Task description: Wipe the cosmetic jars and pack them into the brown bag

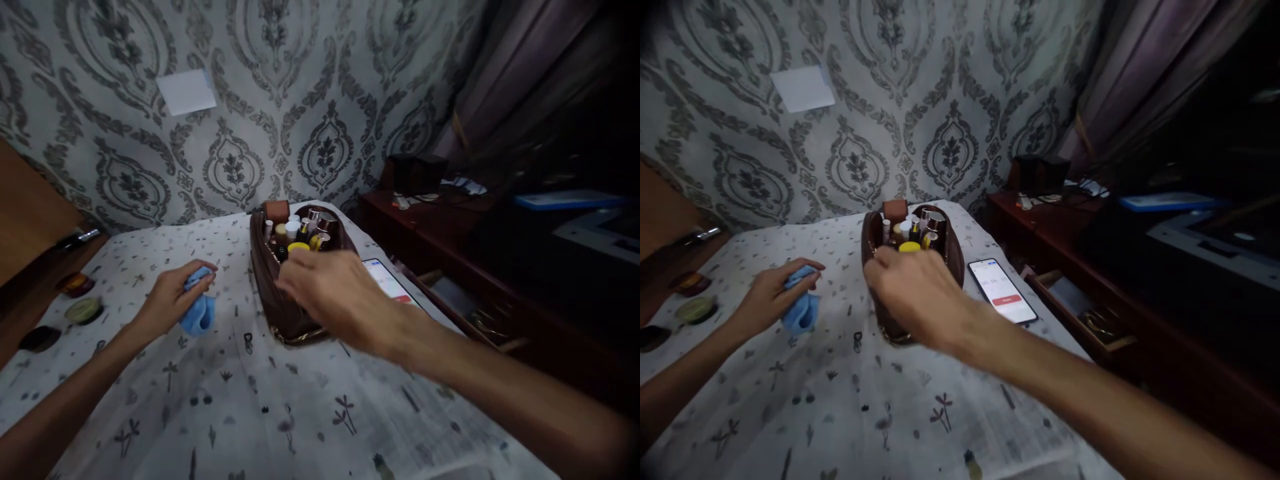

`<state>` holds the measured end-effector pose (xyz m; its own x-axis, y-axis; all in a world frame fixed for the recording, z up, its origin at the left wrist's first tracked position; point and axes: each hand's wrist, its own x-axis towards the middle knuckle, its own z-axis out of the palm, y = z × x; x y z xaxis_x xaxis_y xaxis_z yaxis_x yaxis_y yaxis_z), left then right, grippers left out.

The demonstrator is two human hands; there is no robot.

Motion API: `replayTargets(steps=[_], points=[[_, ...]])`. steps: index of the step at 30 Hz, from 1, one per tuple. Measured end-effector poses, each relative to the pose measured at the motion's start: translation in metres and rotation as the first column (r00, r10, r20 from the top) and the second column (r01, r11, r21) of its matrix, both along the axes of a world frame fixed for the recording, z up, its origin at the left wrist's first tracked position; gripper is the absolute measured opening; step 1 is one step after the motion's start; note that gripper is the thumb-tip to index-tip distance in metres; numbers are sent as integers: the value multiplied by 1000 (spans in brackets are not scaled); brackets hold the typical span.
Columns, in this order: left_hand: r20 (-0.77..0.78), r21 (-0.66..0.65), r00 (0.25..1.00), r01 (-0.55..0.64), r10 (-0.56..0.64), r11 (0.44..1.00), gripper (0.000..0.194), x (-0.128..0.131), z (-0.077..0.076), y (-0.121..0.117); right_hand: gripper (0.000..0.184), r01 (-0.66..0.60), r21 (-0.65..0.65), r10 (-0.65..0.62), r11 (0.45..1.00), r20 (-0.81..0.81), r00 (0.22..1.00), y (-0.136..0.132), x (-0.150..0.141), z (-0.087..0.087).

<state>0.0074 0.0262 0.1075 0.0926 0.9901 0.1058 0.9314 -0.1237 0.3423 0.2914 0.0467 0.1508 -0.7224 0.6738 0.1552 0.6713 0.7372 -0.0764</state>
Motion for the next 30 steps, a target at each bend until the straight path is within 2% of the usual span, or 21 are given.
replayTargets(steps=[2, 4, 6, 10, 12, 17, 20, 22, 24, 25, 27, 29, 30], points=[[23, -38, 998, -58, 59, 998, 48, -19, -23, -8, 22, -169, -68, 165, 983, -59, 984, -22, -7, -18], [-72, -36, 993, -97, 94, 995, 44, -35, -42, -17, 26, -361, -110, 352, 926, -87, 932, -39, -17, -38], [-176, -34, 978, -124, 116, 992, 40, -46, -57, -26, 32, -405, -124, 393, 906, -109, 913, -48, -29, -59], [-310, -12, 937, -171, 159, 985, 41, -64, -69, -39, 28, -323, -277, 283, 905, -175, 943, -46, -61, -89], [-327, -1, 922, -220, 207, 976, 39, -74, -70, -42, 19, -288, -407, 193, 867, -257, 947, -42, -79, -98], [-329, 51, 886, -330, 327, 943, 32, -102, -71, -46, 19, -315, -606, 14, 730, -448, 894, -39, -114, -118], [-329, 102, 844, -413, 423, 905, 37, -119, -68, -47, 19, -354, -730, -149, 584, -526, 838, -38, -127, -137], [-326, 138, 807, -475, 493, 869, 38, -132, -64, -50, 22, -368, -764, -240, 530, -552, 799, -37, -131, -150], [-312, 194, 742, -562, 594, 804, 38, -147, -58, -57, 27, -379, -776, -300, 504, -569, 765, -36, -131, -160], [-299, 227, 698, -610, 651, 759, 40, -155, -56, -61, 30, -388, -780, -321, 491, -576, 752, -36, -130, -164], [-259, 299, 567, -723, 782, 623, 43, -171, -53, -72, 34, -411, -785, -348, 464, -588, 730, -35, -128, -168], [-239, 296, 494, -783, 836, 547, 44, -187, -55, -82, 34, -432, -783, -352, 448, -598, 720, -35, -125, -170], [-236, 243, 458, -826, 857, 508, 44, -194, -57, -85, 33, -438, -783, -350, 443, -600, 719, -36, -125, -170]])
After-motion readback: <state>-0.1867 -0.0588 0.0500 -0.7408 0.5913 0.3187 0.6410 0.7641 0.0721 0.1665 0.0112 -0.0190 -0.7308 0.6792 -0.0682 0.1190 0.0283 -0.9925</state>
